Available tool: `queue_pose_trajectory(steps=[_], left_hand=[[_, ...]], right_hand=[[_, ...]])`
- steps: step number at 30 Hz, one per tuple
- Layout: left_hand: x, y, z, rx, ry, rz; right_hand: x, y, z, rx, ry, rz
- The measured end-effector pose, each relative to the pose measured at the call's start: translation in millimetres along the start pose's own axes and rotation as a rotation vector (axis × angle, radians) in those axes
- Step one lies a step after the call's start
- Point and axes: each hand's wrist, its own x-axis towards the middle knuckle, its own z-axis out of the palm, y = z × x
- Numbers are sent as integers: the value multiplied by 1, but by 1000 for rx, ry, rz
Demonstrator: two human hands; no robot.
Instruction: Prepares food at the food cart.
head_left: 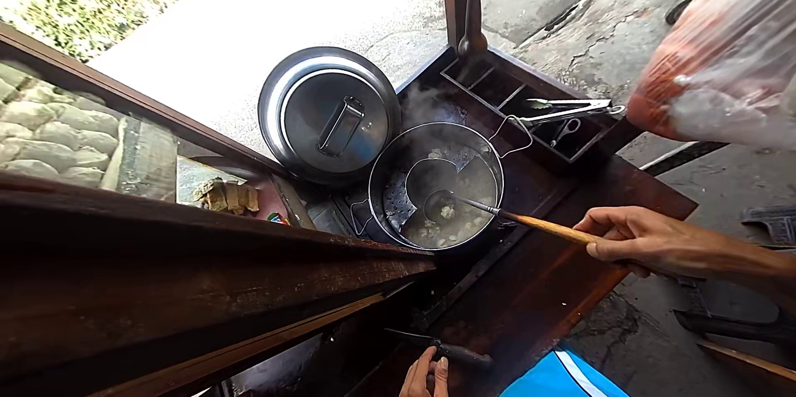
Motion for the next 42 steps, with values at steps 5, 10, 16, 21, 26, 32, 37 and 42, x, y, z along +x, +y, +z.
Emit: queue_pose_trajectory(steps=[5, 10, 16, 21, 26, 32, 37, 42], left_hand=[[2, 1, 1, 0, -4, 12], [5, 3, 0, 9, -22, 10], [7, 2, 0, 28, -39, 28], [7, 0, -1, 31, -40, 15], [4, -5, 0, 24, -38, -10], [4, -5, 0, 21, -39, -29], [7, -4, -1, 23, -42, -40], [7, -4, 0, 21, -45, -42]], right_hand=[[-13, 10, 13, -526, 124, -158], [-18, 17, 34, -914, 339, -487], [18, 3, 39, -1015, 257, -398], [58, -28, 33, -1063, 122, -215], [82, -55, 30, -1098, 58, -82], [97, -91, 34, -1141, 42, 14], [100, -111, 38, -1180, -9, 24], [101, -112, 28, -1138, -40, 55]])
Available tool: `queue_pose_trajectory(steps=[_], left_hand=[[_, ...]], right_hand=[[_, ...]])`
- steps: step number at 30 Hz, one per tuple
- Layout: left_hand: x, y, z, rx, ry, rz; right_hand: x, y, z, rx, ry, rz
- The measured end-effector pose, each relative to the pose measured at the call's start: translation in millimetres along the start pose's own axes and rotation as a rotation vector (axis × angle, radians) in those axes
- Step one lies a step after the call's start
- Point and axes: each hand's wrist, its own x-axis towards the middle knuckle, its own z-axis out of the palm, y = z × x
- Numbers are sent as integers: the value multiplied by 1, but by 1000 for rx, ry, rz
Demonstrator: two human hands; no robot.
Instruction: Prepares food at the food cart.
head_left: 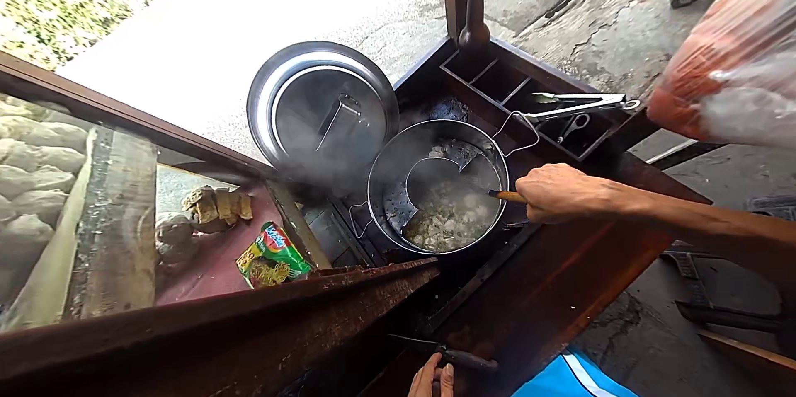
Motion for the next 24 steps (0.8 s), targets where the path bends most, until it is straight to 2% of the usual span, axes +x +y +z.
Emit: queue_pose_trajectory(steps=[10, 15, 21, 24], left_hand=[[1, 1, -1, 12, 7, 11], [1, 1, -1, -2, -7, 8], [3, 2, 0, 2, -1, 20], [3, 3, 0, 1, -1, 26]], right_hand=[[-32, 21, -17, 191, -60, 26], [-56, 33, -16, 244, 19, -12], [-84, 42, -8, 154, 173, -42], [-91, 38, -3, 160, 150, -14]])
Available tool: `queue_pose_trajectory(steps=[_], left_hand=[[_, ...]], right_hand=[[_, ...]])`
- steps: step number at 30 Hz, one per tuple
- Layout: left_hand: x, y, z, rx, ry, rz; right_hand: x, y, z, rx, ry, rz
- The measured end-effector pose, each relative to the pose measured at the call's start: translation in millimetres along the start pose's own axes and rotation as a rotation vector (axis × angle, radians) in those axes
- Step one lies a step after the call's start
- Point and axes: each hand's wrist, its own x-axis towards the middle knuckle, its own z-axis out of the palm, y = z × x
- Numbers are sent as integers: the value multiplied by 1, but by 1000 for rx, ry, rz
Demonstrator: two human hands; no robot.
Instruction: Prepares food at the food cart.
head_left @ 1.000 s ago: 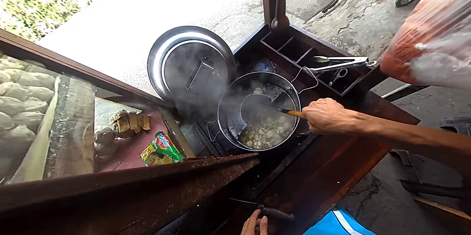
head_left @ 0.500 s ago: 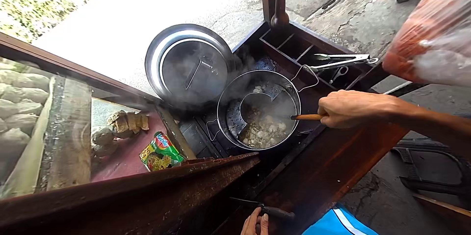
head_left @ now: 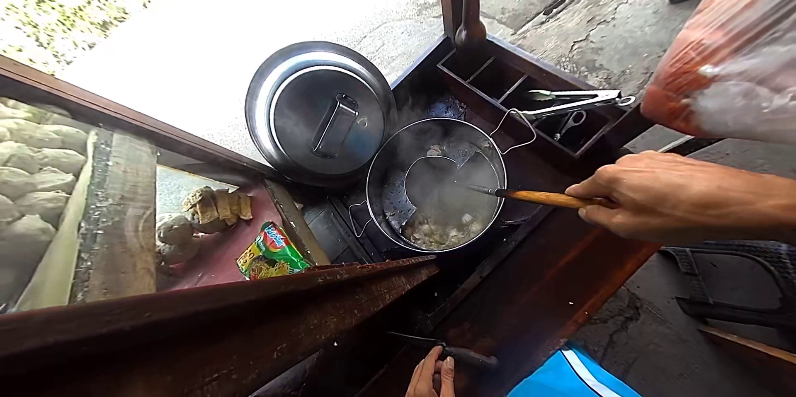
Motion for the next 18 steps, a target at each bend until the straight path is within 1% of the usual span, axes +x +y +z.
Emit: queue_pose_trajectory(steps=[3, 7, 10, 14, 18], left_hand=[[0, 0, -1, 0, 3, 3], [1, 0, -2, 5, -6, 14], [2, 2, -3, 8, -17, 21], [6, 3, -3, 10, -33, 25], [6, 4, -4, 12, -31, 16]], right_hand=[[7, 2, 10, 116, -73, 62], [30, 9, 23, 450, -236, 181], [51, 14, 32, 669, -317, 221], [73, 11, 42, 807, -368, 223], [99, -3, 58, 1021, -392, 285]])
